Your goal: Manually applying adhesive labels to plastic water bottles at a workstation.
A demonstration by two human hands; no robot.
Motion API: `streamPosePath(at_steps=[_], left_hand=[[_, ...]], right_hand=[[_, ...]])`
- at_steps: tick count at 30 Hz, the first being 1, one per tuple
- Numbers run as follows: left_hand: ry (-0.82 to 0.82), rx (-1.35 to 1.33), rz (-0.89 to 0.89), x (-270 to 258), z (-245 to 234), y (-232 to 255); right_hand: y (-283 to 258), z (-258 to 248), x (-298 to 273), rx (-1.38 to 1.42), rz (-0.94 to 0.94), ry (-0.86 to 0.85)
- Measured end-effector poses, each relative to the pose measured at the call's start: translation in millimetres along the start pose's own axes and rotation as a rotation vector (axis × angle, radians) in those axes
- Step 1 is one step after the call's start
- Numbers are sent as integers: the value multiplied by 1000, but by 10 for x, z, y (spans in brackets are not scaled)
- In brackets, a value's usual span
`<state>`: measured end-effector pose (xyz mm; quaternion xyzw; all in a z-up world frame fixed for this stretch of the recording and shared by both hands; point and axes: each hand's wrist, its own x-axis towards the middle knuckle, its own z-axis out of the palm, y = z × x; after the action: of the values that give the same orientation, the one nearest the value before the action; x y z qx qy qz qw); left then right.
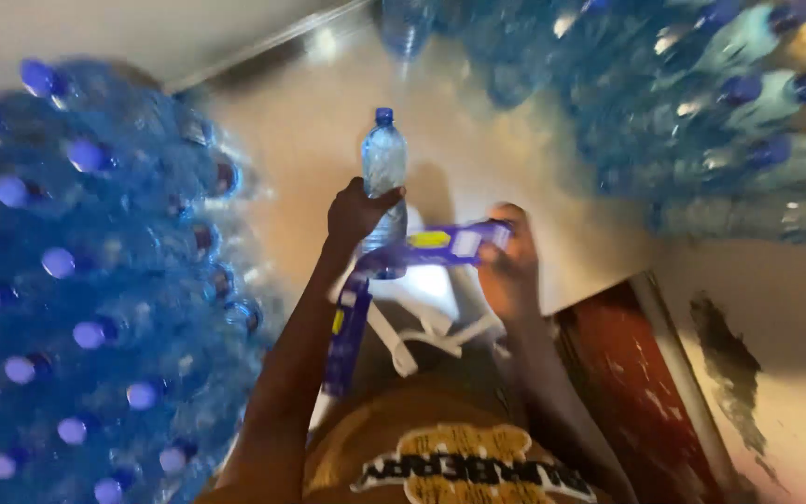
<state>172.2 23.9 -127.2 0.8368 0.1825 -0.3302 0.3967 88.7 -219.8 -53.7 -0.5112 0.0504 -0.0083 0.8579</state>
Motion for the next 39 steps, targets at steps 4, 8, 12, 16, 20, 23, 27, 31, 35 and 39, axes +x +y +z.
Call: streamPosePath(at_steps=[4,8,12,16,20,23,27,31,35,39], left_hand=[[-63,-474,-174,-974,54,309],[-156,-189,158,-995,121,-79],[-267,-653,-31,-1340,99,-345],[201,-925,-139,-1407,309,-528],[308,-950,-143,-1472,409,-489],[278,-955,-171,-1462,445,-535],[292,-945,-113,-1433,478,-529],[305,-992,-121,-1465,390,-332],[332,-997,-126,-1462,428,-256],[394,-933,-52,-1165,814,-623]], right_hand=[[543,308,-91,186,213,-40],[944,84,-232,-24,369,115],[1092,-231,-488,-186,420,119],[1186,-383,-698,-105,480,171],[1089,-229,-688,63,531,230],[1040,-173,-604,96,557,246],[963,-123,-543,120,571,235],[981,-151,-535,141,584,233],[938,-124,-479,131,604,209],[1005,21,-464,-121,650,257]])
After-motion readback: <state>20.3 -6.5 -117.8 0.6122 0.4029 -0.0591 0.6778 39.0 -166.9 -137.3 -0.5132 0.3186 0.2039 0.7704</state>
